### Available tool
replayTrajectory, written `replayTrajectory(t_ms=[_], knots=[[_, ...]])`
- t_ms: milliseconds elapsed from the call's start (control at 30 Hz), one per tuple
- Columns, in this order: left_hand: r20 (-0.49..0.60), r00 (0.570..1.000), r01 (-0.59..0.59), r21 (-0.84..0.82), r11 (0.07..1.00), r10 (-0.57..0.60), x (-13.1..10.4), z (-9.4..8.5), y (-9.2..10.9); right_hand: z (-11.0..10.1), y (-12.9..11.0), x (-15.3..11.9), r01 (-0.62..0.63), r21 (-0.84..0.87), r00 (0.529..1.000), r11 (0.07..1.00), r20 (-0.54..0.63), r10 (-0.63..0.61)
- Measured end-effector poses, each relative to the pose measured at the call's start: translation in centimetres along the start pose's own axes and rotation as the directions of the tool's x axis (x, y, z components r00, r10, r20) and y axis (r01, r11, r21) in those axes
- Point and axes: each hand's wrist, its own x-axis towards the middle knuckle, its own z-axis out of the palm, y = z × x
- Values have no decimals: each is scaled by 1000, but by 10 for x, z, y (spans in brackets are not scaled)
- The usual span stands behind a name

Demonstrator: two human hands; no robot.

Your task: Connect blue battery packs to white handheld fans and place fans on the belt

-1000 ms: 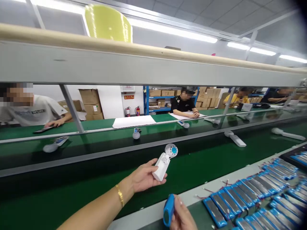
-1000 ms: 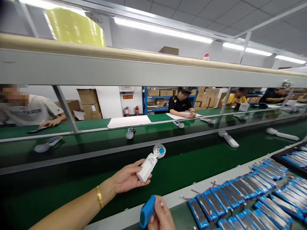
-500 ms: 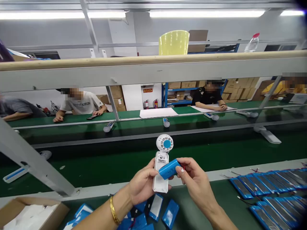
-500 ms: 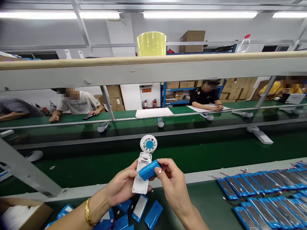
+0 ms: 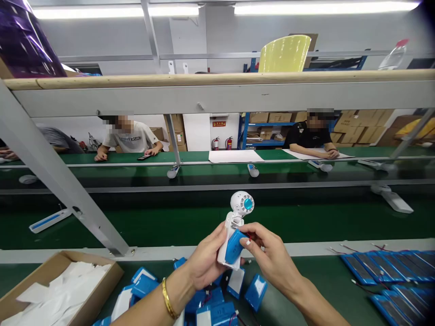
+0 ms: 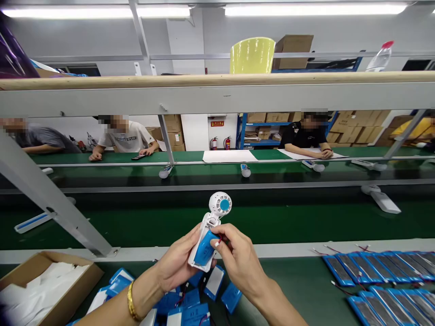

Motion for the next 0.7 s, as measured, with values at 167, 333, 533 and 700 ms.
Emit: replayTrajectory(t_ms=[167,333,533,700], knots=[[-118,988,-105,-31,994,100,-1,6,-5,19,6,-3,33,30,998,999,-50,-31],[-175,979,-131,-132,983,107,0,9,-16,35,11,-5,99,7,972,995,-214,-95],[-221,963,-188,-143,972,154,4,12,-25,43,9,-1,199,-151,932,968,-274,-235],[-193,956,-237,-65,969,220,4,15,-22,45,10,3,174,-270,932,947,-266,-247]])
